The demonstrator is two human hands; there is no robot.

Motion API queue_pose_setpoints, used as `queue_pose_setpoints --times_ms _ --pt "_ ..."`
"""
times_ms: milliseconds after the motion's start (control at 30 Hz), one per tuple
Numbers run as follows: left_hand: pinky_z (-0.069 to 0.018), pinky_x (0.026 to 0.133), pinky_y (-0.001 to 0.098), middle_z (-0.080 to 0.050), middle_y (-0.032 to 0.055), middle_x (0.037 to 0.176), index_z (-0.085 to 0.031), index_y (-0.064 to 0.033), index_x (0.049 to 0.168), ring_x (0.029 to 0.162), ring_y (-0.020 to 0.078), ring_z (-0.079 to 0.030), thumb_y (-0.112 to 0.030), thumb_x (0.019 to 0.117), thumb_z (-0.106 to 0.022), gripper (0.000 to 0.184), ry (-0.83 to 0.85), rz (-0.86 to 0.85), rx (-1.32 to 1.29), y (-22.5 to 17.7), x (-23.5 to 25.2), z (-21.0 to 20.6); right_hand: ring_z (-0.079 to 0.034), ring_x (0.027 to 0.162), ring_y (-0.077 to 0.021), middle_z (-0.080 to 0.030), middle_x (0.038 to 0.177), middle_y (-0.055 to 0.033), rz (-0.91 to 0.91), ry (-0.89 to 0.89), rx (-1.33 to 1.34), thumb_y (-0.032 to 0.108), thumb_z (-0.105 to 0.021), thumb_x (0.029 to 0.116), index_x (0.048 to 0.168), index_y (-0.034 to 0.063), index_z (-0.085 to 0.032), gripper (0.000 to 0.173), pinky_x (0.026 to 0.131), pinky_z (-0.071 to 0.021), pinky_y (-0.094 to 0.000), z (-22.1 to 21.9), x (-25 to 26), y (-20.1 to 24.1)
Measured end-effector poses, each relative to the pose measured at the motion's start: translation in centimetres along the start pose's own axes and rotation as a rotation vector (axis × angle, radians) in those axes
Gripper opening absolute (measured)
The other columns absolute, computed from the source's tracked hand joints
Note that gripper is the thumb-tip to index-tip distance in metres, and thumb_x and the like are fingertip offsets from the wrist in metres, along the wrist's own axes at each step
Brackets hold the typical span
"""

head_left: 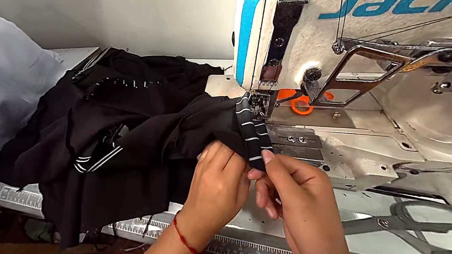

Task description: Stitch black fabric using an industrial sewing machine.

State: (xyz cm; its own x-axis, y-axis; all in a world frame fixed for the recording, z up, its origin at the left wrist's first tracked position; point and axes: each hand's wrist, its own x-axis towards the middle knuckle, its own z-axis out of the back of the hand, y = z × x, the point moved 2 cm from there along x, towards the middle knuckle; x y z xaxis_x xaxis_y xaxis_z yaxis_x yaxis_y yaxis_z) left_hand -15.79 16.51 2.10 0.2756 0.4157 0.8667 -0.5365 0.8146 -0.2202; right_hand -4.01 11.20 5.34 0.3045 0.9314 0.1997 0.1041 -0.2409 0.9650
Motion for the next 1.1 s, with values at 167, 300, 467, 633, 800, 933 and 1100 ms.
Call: queue_pose_setpoints --times_ms 167,300,467,633,800,933,1100 --pt "-0.0521 0.065 0.0274 -0.064 0.0037 0.067 -0.067 -0.0095 0.067 0.070 0.0159 -0.065 -0.022 0.0868 -0.062 0.024 -0.052 -0.036 0.058 -0.5 1.2 -1.4 -0.049 0.040 0.0039 -0.060 0.052 0.0063 -0.028 -0.012 0.024 0.011 -0.046 0.1040 0.073 0.0127 -0.069 0.039 0.038 -0.0382 -0.0108 0.1 0.0 0.2" --pt "-0.0469 0.055 0.0239 -0.059 0.0005 0.060 -0.060 -0.0123 0.063 0.060 0.0118 -0.060 -0.020 0.0938 -0.061 0.032 -0.073 -0.152 0.037 0.6 0.4 -0.7 -0.051 0.042 0.0055 -0.061 0.054 0.0090 -0.021 0.030 0.024 0.010 -0.045 0.1033 0.077 0.0126 -0.069 0.036 0.039 -0.0398 -0.0103 0.4 -0.6 -0.3" --pt "-0.0519 0.073 0.0219 -0.073 0.0008 0.083 -0.072 -0.0113 0.090 0.078 0.0097 -0.067 -0.018 0.1016 -0.060 0.017 0.055 -0.310 -0.015 2.1 -0.9 3.1 -0.052 0.044 0.0051 -0.063 0.058 0.0110 -0.094 0.119 -0.028 0.013 -0.042 0.1043 0.083 0.0123 -0.070 0.035 0.040 -0.0406 -0.0122 0.8 -1.0 -2.7" --pt "-0.0453 0.055 0.0262 -0.078 0.0031 0.104 -0.076 -0.0101 0.105 0.069 0.0114 -0.065 -0.014 0.1015 -0.056 0.021 0.353 -0.522 -0.096 0.4 6.4 6.8 -0.052 0.048 0.0088 -0.062 0.062 0.0136 0.137 0.189 -0.384 0.023 -0.046 0.1062 0.085 0.0148 -0.074 0.035 0.043 -0.0425 -0.0094 3.3 -0.9 -2.5" --pt "-0.0486 0.052 0.0344 -0.075 0.0082 0.102 -0.074 -0.0052 0.091 0.071 0.0200 -0.068 -0.006 0.0956 -0.053 0.021 0.709 -0.748 -0.082 2.5 10.8 3.6 -0.064 0.097 -0.0032 -0.072 0.100 0.0062 0.645 0.058 -0.930 0.027 -0.052 0.0967 0.103 0.0173 -0.077 0.027 0.082 -0.0528 -0.0240 5.2 0.9 1.6" --pt "-0.0443 0.050 0.0296 -0.069 0.0013 0.080 -0.071 -0.0091 0.087 0.065 0.0115 -0.063 -0.011 0.0899 -0.054 0.018 0.744 -0.710 -0.149 2.7 13.6 5.4 -0.061 0.124 -0.0165 -0.073 0.119 0.0020 0.788 0.355 -0.948 0.029 -0.061 0.0914 0.097 0.0165 -0.078 0.022 0.100 -0.0460 -0.0385 4.0 3.0 1.5" --pt "-0.0393 0.048 0.0314 -0.064 -0.0011 0.075 -0.070 -0.0111 0.082 0.062 0.0112 -0.059 -0.018 0.0820 -0.055 0.016 0.845 -0.774 -0.037 2.6 15.0 6.0 -0.058 0.073 0.0090 -0.067 0.083 0.0143 0.522 0.461 -0.605 0.037 -0.073 0.0891 0.086 0.0199 -0.074 0.017 0.060 -0.0470 -0.0070 2.8 3.4 1.6"
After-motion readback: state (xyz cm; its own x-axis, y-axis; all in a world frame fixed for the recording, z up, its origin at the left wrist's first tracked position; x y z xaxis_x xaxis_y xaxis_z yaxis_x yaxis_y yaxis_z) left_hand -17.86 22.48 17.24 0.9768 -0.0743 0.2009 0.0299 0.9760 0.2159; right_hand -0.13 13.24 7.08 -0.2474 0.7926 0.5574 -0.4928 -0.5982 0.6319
